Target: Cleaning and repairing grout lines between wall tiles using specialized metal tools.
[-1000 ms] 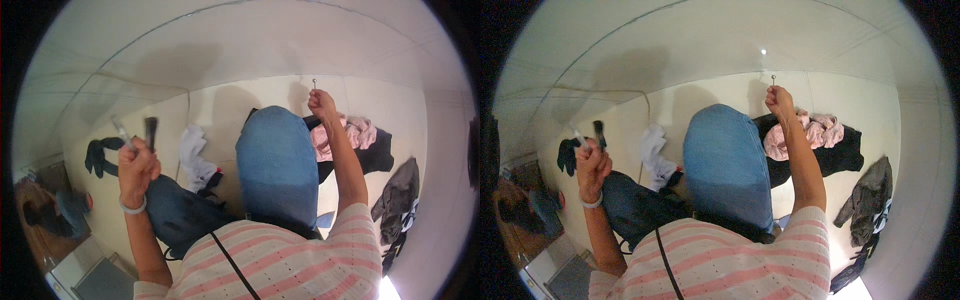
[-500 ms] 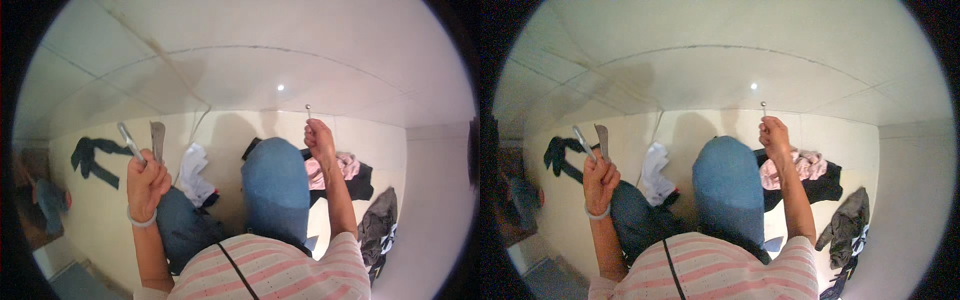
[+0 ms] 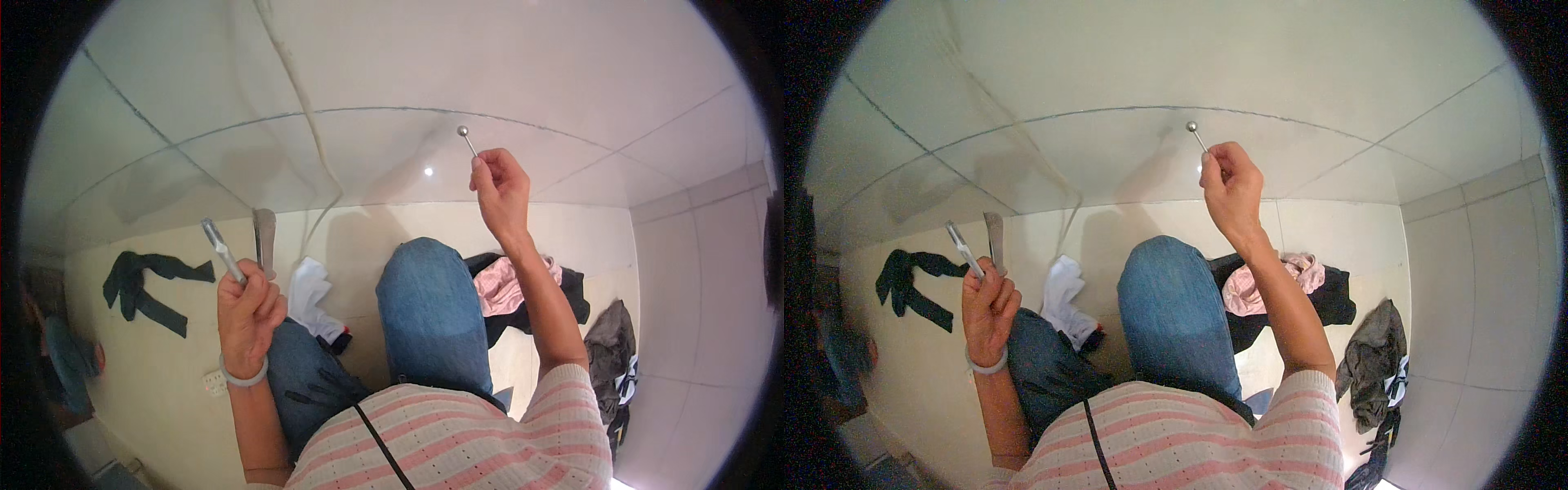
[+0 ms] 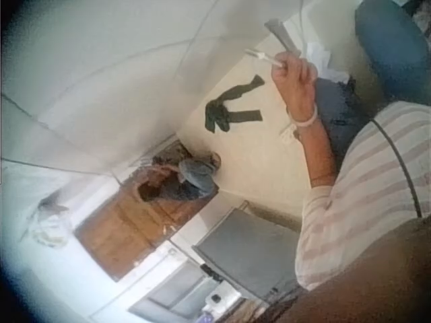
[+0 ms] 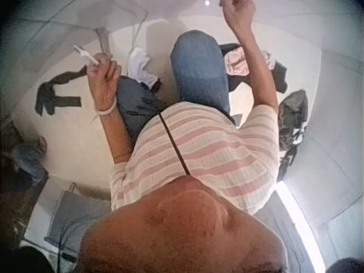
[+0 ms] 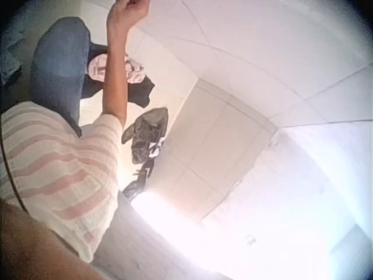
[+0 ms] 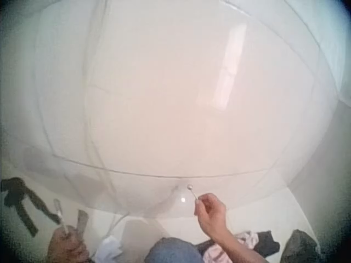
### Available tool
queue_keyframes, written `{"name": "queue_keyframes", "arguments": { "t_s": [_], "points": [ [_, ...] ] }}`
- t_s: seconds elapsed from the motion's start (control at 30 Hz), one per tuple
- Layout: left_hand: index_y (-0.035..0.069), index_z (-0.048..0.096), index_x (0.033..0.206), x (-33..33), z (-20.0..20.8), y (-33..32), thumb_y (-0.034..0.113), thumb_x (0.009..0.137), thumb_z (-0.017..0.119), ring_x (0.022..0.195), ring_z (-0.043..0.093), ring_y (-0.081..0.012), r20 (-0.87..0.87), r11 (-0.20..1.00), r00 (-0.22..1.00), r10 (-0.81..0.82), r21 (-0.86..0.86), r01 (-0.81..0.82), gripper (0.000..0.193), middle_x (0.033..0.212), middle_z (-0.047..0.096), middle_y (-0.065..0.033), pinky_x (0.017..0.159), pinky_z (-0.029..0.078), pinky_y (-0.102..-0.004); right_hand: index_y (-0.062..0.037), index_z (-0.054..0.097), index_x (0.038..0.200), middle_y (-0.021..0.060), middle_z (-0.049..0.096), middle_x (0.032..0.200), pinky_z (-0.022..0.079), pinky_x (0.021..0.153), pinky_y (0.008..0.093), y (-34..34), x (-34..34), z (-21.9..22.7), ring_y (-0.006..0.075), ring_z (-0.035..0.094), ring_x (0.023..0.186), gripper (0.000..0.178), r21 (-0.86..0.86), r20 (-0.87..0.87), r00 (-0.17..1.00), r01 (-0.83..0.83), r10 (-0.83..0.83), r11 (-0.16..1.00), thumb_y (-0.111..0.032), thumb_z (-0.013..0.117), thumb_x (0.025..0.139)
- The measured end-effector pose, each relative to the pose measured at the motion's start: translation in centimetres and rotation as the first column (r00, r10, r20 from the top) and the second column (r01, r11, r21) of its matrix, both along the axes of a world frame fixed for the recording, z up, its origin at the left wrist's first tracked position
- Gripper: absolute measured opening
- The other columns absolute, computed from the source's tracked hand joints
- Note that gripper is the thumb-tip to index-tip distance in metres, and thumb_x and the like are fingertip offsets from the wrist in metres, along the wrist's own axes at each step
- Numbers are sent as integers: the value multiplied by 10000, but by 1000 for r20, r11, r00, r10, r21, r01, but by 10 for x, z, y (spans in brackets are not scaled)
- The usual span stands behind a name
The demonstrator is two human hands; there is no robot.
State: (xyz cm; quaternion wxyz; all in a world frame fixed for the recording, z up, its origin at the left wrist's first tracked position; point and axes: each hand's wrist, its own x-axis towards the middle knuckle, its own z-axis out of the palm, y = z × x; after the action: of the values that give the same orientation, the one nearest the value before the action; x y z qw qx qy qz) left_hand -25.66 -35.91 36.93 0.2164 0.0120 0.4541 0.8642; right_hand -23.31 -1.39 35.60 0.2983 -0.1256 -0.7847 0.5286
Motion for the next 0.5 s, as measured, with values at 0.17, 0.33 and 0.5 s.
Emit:
{"name": "queue_keyframes", "arguments": {
  "t_s": [0.17, 0.33, 0.5],
  "points": [
    [89, 432, 785, 2, 4, -14, 110, 883, 572, 446, 260, -21, -9, 1000, 1000, 19, -8, -20, 173, 610, 331, 58, 376, 221, -167, 11, 543, 803, 19, 521, 594, 386, 472, 220, -31, -24, 10, 65, 486, 530, 95, 74, 11, 998, -65, 65, 995, -58, 540, 867],
    [68, 452, 799, 2, 2, -12, 114, 861, 602, 455, 268, -33, 18, 999, 999, 36, 33, -37, 168, 634, 349, 52, 410, 245, -183, 10, 555, 813, 29, 545, 608, 405, 493, 228, -54, -54, 11, 73, 513, 555, 102, 74, -24, 975, -221, 223, 972, -66, 534, 878],
    [72, 499, 841, -2, -12, -18, 105, 871, 584, 459, 275, -41, -30, 995, 998, 64, 76, -62, 97, 619, 363, 50, 461, 281, -206, 4, 563, 845, 33, 580, 642, 402, 500, 234, -88, -94, 0, 74, 538, 588, 90, 92, -94, 922, -368, 376, 925, -73, 535, 883]
  ]
}}
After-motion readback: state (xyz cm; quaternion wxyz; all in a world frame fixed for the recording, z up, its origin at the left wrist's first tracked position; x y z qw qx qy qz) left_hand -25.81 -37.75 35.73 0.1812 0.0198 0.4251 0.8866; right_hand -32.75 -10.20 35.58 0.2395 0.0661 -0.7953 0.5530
